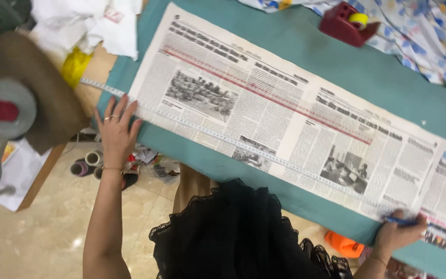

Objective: Measure and mark a newspaper on a workspace using a measuring tape, ruler, and pen.

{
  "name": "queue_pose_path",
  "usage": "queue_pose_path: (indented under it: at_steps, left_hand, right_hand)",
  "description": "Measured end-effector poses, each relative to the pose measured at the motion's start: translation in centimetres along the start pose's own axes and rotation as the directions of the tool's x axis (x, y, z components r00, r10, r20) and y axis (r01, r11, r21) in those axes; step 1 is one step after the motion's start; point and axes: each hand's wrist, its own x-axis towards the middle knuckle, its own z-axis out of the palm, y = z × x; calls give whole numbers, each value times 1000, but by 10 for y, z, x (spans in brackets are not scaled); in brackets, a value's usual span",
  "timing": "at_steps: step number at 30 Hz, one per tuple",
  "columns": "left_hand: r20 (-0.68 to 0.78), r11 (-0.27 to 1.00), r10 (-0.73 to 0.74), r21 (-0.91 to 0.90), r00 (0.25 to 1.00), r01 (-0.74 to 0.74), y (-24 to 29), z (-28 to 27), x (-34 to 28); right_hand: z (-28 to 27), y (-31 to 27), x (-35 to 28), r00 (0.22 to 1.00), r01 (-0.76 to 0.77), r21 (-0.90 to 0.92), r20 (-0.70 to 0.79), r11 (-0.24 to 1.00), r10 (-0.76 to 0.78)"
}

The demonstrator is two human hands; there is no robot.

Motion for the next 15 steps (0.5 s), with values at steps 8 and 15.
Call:
queue_pose_path:
  at_steps: [8, 15]
  left_hand:
    - [-17, 952, 88, 295, 996, -79, -20, 13, -17]
    - [14, 923, 217, 322, 976, -209, -131, 75, -12]
  right_hand:
    - [-21, -70, -5, 996, -66, 53, -51, 996, 69]
    - [-32, -72, 3, 998, -47, -29, -39, 998, 46]
